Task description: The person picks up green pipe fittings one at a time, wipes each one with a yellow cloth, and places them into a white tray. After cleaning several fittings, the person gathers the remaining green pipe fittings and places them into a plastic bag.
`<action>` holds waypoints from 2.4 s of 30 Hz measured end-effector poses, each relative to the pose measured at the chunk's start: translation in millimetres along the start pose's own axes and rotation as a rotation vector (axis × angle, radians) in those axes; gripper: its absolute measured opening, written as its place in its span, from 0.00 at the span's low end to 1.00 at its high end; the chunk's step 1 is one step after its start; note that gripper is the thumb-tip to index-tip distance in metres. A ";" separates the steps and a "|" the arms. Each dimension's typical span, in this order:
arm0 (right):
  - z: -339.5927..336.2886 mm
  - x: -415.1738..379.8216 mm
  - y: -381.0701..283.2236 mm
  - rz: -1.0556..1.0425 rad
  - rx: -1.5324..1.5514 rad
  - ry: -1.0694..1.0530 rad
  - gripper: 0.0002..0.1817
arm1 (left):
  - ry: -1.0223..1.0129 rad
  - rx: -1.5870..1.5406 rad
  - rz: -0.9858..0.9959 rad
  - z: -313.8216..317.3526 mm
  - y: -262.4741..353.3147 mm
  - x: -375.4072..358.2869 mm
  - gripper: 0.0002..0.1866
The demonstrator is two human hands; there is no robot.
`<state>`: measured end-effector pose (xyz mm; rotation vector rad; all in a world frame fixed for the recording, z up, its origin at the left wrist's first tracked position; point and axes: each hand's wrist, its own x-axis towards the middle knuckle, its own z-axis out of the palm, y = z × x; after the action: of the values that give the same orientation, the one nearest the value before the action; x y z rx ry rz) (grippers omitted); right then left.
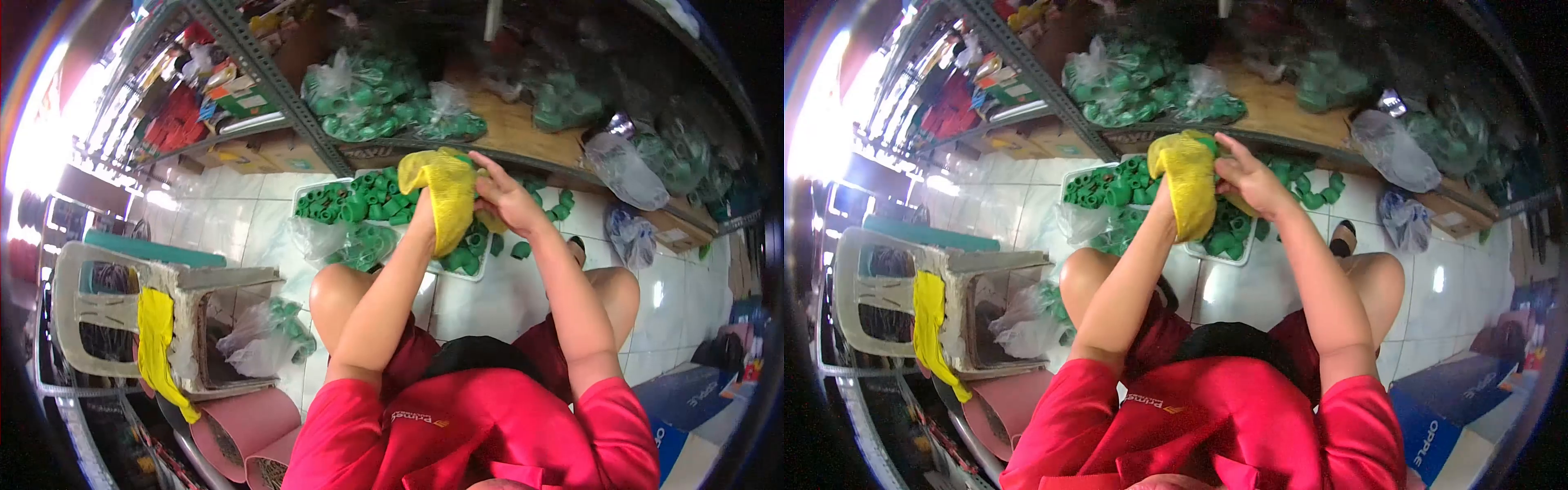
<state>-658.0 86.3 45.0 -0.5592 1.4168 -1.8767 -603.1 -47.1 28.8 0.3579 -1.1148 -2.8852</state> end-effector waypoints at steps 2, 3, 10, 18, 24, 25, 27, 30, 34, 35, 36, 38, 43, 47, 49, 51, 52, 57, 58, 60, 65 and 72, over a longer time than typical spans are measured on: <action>6.0 2.4 6.1 0.029 -0.005 0.093 0.25 | 0.006 -0.081 0.071 -18.9 -10.8 8.1 0.12; 10.4 2.0 5.9 -0.017 -0.208 0.130 0.24 | -0.088 -0.183 0.068 -28.1 -12.9 11.0 0.12; 29.5 -7.4 19.3 -0.372 -0.809 0.172 0.27 | 0.342 -0.020 0.144 -8.3 4.5 0.5 0.13; 8.2 6.6 0.2 0.091 0.427 0.200 0.23 | -0.191 0.494 0.096 -61.3 -9.1 17.2 0.16; 16.4 3.4 -6.1 0.121 0.240 0.349 0.23 | 0.217 0.778 0.453 -5.5 -33.8 -12.1 0.19; 17.8 7.0 -1.1 0.011 0.293 0.363 0.23 | 0.214 1.092 0.623 -25.6 -42.5 -3.3 0.20; 19.7 8.2 0.8 0.010 0.432 0.353 0.23 | 0.234 1.402 0.779 -35.4 -39.3 1.3 0.22; 15.9 -5.5 -9.7 -0.007 0.190 0.170 0.23 | 0.276 1.044 0.668 -44.1 -52.2 8.5 0.21; 7.4 6.4 14.6 -0.541 -0.604 0.295 0.22 | 0.144 0.350 0.219 -18.4 -16.4 -5.4 0.13; 8.1 -0.2 3.6 -0.403 -0.766 0.184 0.23 | 0.046 0.187 -0.008 -21.0 -5.5 -4.4 0.13; 11.1 -8.4 -11.0 -0.261 -0.925 0.071 0.26 | -0.055 0.020 -0.234 -20.8 2.5 -4.9 0.13; 10.1 -13.6 -17.0 -0.121 -1.081 -0.053 0.30 | 0.027 0.019 -0.193 -2.8 6.8 -11.1 0.13; 5.8 -13.1 -16.1 -0.430 -0.931 0.124 0.39 | 0.001 0.139 -0.087 4.3 16.2 -17.9 0.11; 1.7 -5.7 -11.8 -0.306 -0.675 0.179 0.37 | 0.050 0.192 0.129 7.0 14.5 -14.6 0.11; 7.2 -6.8 -19.2 -0.141 -0.443 0.108 0.30 | 0.068 0.266 0.286 7.2 9.1 -14.3 0.12; 6.9 -11.9 -29.2 -0.258 -0.649 0.146 0.29 | 0.081 0.460 0.304 4.9 11.4 -13.3 0.12; 7.3 -14.2 -35.4 -0.375 -0.857 0.190 0.28 | 0.090 0.652 0.317 4.8 13.0 -12.3 0.13; 10.6 -16.8 -35.2 -0.543 -1.044 0.142 0.27 | 0.133 1.094 0.608 5.8 10.6 -10.9 0.11; 14.2 -17.8 -32.0 -0.546 -1.044 0.140 0.27 | 0.134 1.095 0.610 5.5 11.1 -10.1 0.11; 19.1 -17.2 -21.6 -0.669 -1.149 0.114 0.27 | 0.212 1.077 0.517 7.4 15.4 -10.1 0.11; 17.4 -12.1 -19.4 -0.474 -1.054 0.106 0.26 | 0.245 0.861 0.375 -1.2 7.9 -4.4 0.13; 0.5 -6.2 -17.2 -0.048 -0.289 0.132 0.22 | 0.112 0.915 0.619 -3.2 -9.4 -4.7 0.14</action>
<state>-658.3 93.2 61.9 -0.6207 1.7923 -1.7845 -597.3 -41.8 21.2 0.1296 -2.0107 -1.6901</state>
